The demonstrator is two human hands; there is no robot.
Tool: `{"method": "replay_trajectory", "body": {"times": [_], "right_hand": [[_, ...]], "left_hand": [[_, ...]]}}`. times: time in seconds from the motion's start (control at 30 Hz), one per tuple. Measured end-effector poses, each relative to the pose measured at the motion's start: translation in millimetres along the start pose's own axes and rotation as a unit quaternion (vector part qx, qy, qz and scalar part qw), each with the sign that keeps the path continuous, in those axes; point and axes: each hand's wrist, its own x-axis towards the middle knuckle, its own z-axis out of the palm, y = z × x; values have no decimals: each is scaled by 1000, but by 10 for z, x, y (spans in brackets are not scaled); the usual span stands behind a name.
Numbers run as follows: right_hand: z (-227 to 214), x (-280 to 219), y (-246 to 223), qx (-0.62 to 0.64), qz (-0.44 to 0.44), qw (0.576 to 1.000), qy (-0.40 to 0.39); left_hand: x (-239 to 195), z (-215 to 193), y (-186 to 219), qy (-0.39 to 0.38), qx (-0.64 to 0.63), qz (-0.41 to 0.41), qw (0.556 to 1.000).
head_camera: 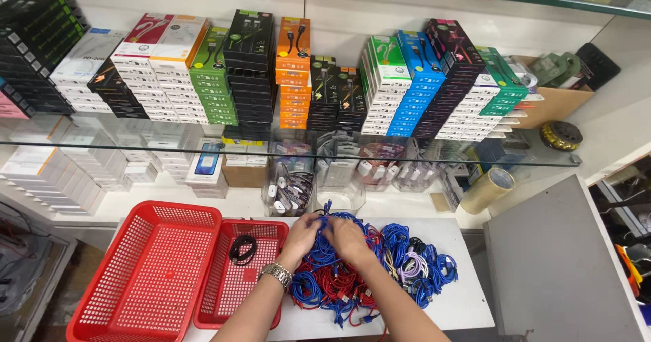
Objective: The person untangles and coils various colored USB cables from a pile on a counter, then places the coiled cables into a red basket. The person handles black, blue, and red cables one at a time, separating them from the tangled mass and arranging them neatly.
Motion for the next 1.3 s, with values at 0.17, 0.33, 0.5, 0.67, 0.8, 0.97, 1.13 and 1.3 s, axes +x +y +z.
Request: {"method": "replay_trajectory", "body": {"times": [0.17,0.33,0.5,0.67,0.8,0.97,1.13,1.3], "right_hand": [[-482,53,27,161,69,984,44],[-748,53,102,405,118,901,98],[-634,34,367,489,115,860,90],[-586,-9,622,460,81,884,-7],[-665,-36,685,449,47,885,117],[-623,-243,491,332,4,943,21],[-862,-305,308,255,-10,966,51],[-1167,-366,172,294,112,947,64]], "left_hand": [[-44,37,329,-31,-24,52,998],[-144,144,647,-132,-66,62,987],[-94,275,670,-143,-46,78,986],[-112,307,629,-72,-69,66,993],[-187,251,745,-73,-108,23,991],[-274,275,916,-116,-124,36,985],[-333,292,1069,-125,-160,50,978],[-390,303,1259,-108,-131,68,983]]}}
